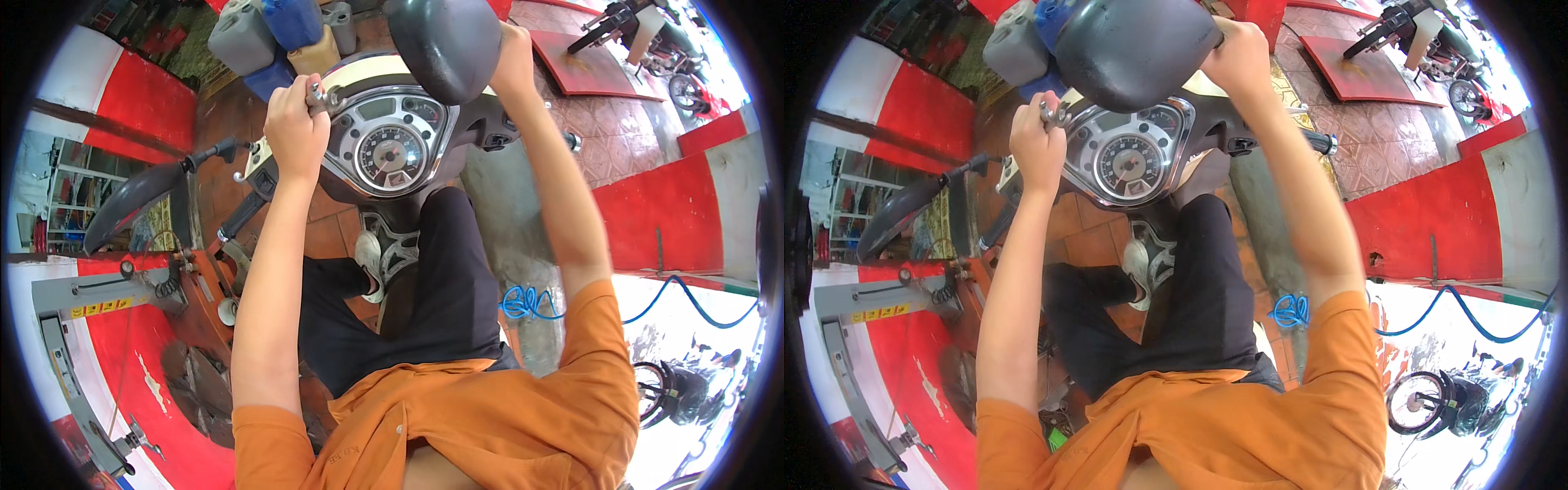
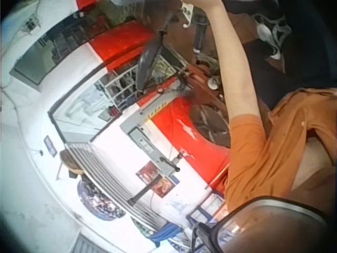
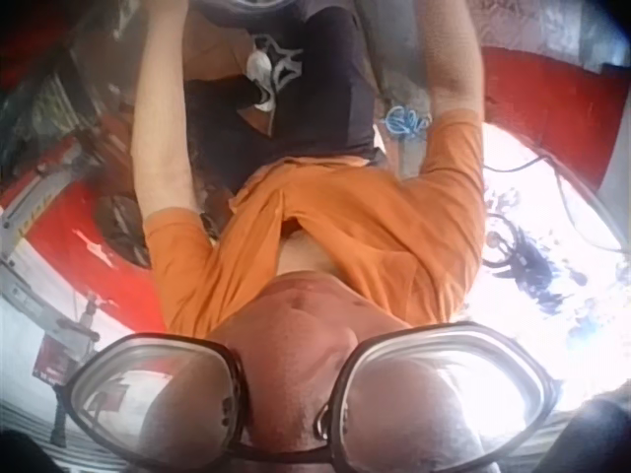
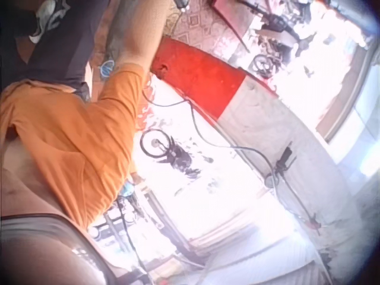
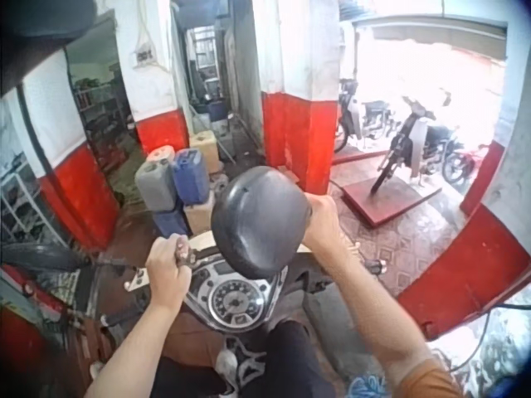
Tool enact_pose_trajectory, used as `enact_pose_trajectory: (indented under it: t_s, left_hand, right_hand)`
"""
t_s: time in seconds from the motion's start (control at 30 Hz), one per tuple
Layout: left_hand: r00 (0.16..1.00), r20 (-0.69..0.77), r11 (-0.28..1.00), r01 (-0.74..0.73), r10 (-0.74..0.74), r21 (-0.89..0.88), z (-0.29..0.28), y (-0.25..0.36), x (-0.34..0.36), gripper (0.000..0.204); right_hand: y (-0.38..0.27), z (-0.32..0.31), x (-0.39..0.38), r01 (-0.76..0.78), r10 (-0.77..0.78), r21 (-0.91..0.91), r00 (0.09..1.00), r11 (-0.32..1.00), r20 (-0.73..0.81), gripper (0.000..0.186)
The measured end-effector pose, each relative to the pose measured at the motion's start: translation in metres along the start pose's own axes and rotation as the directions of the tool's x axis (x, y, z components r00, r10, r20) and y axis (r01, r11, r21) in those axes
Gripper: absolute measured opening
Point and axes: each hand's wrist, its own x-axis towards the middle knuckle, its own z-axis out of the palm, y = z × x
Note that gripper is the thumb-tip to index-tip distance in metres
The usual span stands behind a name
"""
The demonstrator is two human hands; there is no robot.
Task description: The person uses a wrench to loosen and remove a side mirror from a scooter, and then positions the mirror back on the handlebar and tightens it with the wrench.
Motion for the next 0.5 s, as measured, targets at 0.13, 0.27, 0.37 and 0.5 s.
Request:
enact_pose_trajectory:
  t_s: [0.13,0.27,0.37,0.5]
  left_hand:
    - [1.0,0.001,1.0,-0.018,0.018,-0.018,0.004,0.001,0.001,0.016]
    - [0.999,0.04,1.0,0.01,-0.011,0.009,-0.001,-0.002,-0.001,0.009]
    - [1.0,0.027,1.0,0.01,-0.01,-0.002,-0.006,0.003,0.002,0.003]
    - [0.999,0.047,0.999,0.012,-0.01,-0.049,0.001,0.008,0.004,0.005]
  right_hand:
    - [-0.006,0.012,-0.006,-0.247,0.197,-0.172,0.944,0.954,-0.265,0.014]
    - [-0.006,0.007,-0.001,-0.117,0.096,-0.077,0.968,0.99,-0.233,0.024]
    - [-0.005,-0.003,0.004,-0.081,0.081,0.007,0.996,0.997,-0.025,0.018]
    - [0.096,-0.032,-0.032,-0.233,0.384,0.698,0.921,0.678,-0.065,0.041]
